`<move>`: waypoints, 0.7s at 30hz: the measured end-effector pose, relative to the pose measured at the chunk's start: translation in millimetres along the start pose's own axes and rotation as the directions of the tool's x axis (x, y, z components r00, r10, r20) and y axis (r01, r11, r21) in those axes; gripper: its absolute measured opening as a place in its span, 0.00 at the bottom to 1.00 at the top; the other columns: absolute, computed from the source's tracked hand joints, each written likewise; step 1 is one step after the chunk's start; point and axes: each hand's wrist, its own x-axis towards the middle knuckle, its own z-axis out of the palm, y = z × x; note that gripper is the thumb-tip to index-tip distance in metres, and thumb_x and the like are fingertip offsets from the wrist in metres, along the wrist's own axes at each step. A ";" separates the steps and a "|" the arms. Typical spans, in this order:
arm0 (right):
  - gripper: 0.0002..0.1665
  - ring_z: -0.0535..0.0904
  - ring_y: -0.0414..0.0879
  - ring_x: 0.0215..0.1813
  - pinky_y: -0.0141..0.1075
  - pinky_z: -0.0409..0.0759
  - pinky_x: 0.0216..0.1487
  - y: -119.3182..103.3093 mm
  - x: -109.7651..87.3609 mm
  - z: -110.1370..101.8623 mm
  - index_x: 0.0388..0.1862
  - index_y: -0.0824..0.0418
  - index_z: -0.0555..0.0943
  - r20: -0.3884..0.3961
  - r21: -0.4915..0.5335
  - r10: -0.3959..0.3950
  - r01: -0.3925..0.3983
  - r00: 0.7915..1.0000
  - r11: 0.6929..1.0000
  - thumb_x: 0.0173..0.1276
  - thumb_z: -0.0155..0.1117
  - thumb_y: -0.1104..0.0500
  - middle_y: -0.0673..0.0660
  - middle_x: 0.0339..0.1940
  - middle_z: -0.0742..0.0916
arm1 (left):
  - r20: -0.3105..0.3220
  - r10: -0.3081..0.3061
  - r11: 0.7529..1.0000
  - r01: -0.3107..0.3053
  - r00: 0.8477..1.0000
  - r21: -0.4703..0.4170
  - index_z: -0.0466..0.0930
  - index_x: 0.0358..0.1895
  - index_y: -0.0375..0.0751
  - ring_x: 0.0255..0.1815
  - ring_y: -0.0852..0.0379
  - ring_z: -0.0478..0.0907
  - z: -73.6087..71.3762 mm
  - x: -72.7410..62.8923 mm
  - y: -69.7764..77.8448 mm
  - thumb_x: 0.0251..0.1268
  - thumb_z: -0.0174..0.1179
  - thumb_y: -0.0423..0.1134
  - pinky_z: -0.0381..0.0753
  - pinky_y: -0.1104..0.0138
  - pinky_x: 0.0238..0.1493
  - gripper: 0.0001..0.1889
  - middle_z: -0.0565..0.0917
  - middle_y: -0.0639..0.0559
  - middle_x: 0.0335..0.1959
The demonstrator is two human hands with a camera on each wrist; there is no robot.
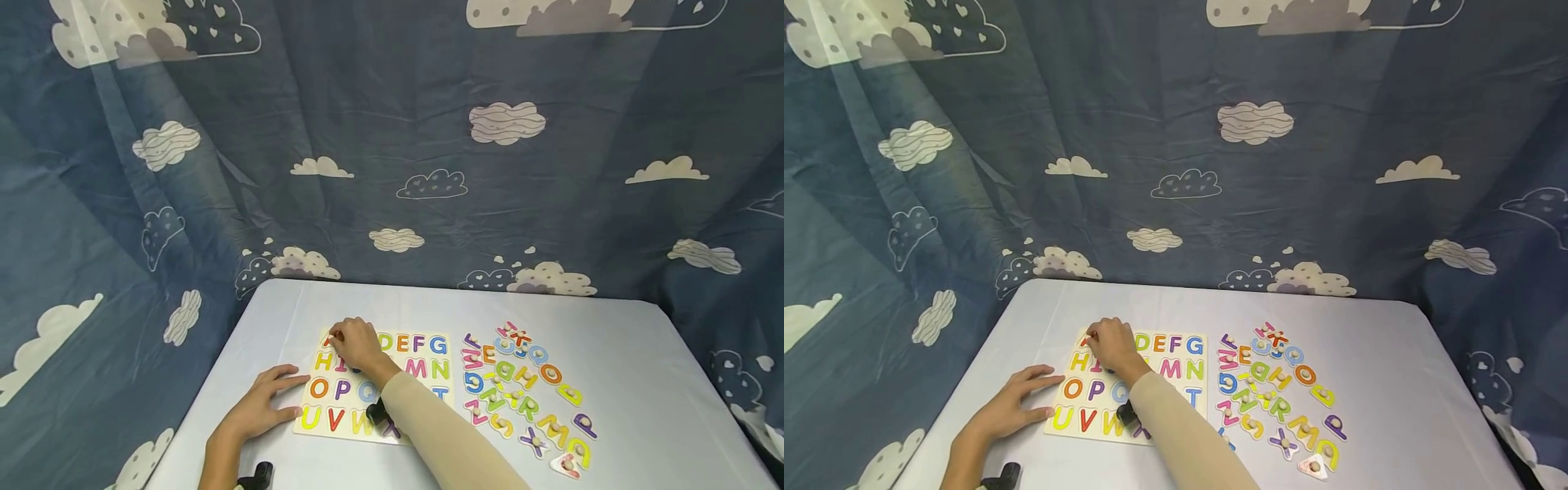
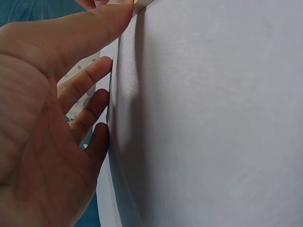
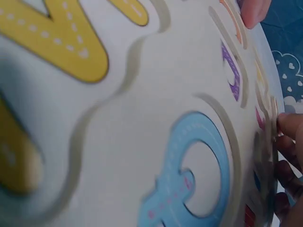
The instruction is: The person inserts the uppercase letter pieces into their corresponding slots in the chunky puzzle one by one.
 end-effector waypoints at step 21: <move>0.18 0.78 0.41 0.39 0.40 0.78 0.51 2.4 -0.2 4.1 0.57 0.48 0.87 -0.015 0.040 0.017 -0.017 1.000 0.999 0.72 0.69 0.46 0.44 0.33 0.86 | 0.006 -0.027 1.000 0.027 1.000 0.003 0.83 0.65 0.57 0.80 0.37 0.58 2.2 3.7 -3.9 0.53 0.78 0.48 0.62 0.34 0.76 0.32 0.71 0.48 0.74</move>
